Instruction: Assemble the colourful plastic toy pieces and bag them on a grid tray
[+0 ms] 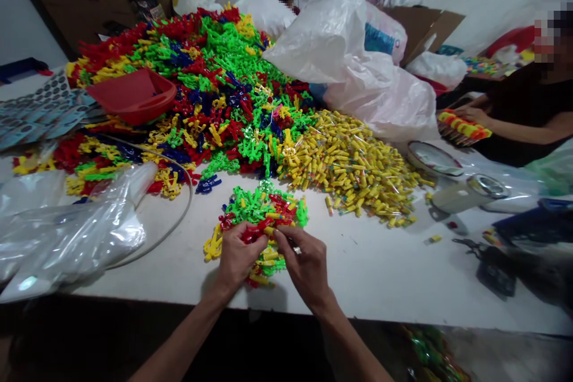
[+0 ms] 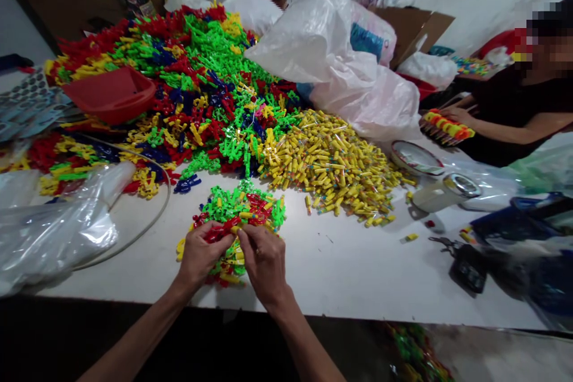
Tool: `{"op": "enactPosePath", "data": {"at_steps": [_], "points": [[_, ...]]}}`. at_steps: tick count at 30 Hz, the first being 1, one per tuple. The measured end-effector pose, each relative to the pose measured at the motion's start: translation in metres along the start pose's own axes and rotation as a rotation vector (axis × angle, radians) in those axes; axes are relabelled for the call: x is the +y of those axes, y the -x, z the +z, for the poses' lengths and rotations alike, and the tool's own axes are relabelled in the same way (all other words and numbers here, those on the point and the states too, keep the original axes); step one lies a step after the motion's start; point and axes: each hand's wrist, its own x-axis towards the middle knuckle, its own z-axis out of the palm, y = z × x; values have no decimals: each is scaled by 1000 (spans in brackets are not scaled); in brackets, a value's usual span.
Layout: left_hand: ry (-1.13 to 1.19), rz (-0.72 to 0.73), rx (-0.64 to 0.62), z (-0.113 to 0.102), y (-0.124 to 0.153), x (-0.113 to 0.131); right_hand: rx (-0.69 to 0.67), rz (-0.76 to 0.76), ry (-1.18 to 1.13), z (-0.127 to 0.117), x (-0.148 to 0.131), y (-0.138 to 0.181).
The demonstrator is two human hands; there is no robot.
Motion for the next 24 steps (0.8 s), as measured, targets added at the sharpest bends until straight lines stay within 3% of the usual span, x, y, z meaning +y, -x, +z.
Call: {"op": "enactPosePath", "data": {"at_steps": [2, 4, 7, 12, 19, 24], "points": [[-33, 23, 39, 1, 1, 0, 6, 24, -12, 0, -1, -3], [-27, 6, 23, -1, 2, 0, -47, 155, -140, -4, 0, -9], [36, -32, -99, -8, 1, -1, -189, 363, -388, -13, 4, -21], [121, -92, -275, -17, -4, -3, -378, 428, -605, -20, 20, -31], [187, -143, -466, -23, -7, -2, -303, 562, -765, -6, 36, -13], [247, -123, -460, -18, -12, 3, -256, 510, -699, -8, 26, -23]]}}
